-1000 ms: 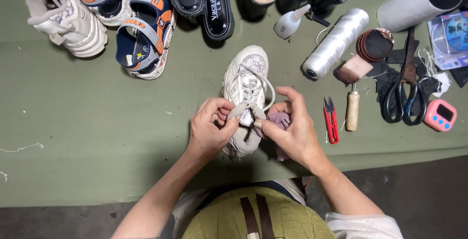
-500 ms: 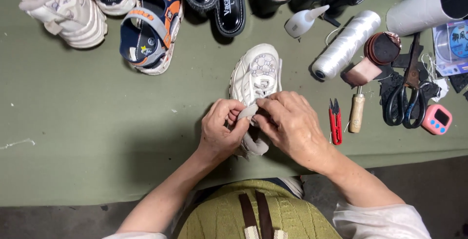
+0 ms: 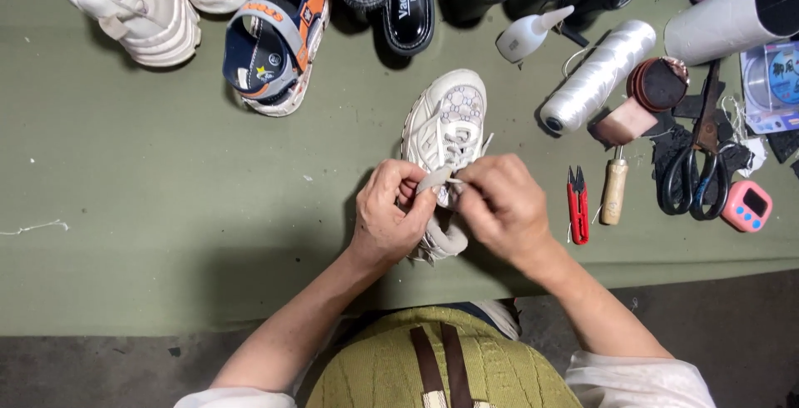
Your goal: The person is cleaning and polishing a white sneaker using a small cloth, focusing on the midsole and upper sections.
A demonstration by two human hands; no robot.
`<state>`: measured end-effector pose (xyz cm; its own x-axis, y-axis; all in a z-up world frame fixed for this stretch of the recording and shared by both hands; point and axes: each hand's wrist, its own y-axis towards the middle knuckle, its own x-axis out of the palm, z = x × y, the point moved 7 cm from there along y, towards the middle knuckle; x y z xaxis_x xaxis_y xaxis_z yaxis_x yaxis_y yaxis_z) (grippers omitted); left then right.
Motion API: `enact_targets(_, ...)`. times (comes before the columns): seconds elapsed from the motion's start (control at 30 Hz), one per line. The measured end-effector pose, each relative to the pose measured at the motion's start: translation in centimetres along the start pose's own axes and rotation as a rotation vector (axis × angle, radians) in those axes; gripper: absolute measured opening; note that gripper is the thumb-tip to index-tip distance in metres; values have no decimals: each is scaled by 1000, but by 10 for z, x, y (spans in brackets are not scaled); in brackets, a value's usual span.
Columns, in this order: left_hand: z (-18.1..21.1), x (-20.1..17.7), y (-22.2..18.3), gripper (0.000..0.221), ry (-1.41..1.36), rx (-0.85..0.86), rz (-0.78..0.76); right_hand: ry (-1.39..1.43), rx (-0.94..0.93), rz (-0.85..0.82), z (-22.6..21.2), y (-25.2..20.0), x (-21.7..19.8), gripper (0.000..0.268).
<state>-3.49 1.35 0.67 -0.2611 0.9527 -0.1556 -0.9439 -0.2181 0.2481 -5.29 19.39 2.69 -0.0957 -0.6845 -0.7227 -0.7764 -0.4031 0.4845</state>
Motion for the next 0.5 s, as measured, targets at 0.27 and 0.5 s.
enact_targets(0.27, -1, 5, 7, 26, -30, -2, -96, 162, 134, -157, -18, 42, -23, 15)
enact_targets(0.5, -6, 4, 12, 36, -139, -164, -200, 352, 261, -150, 1, 38, -47, 19)
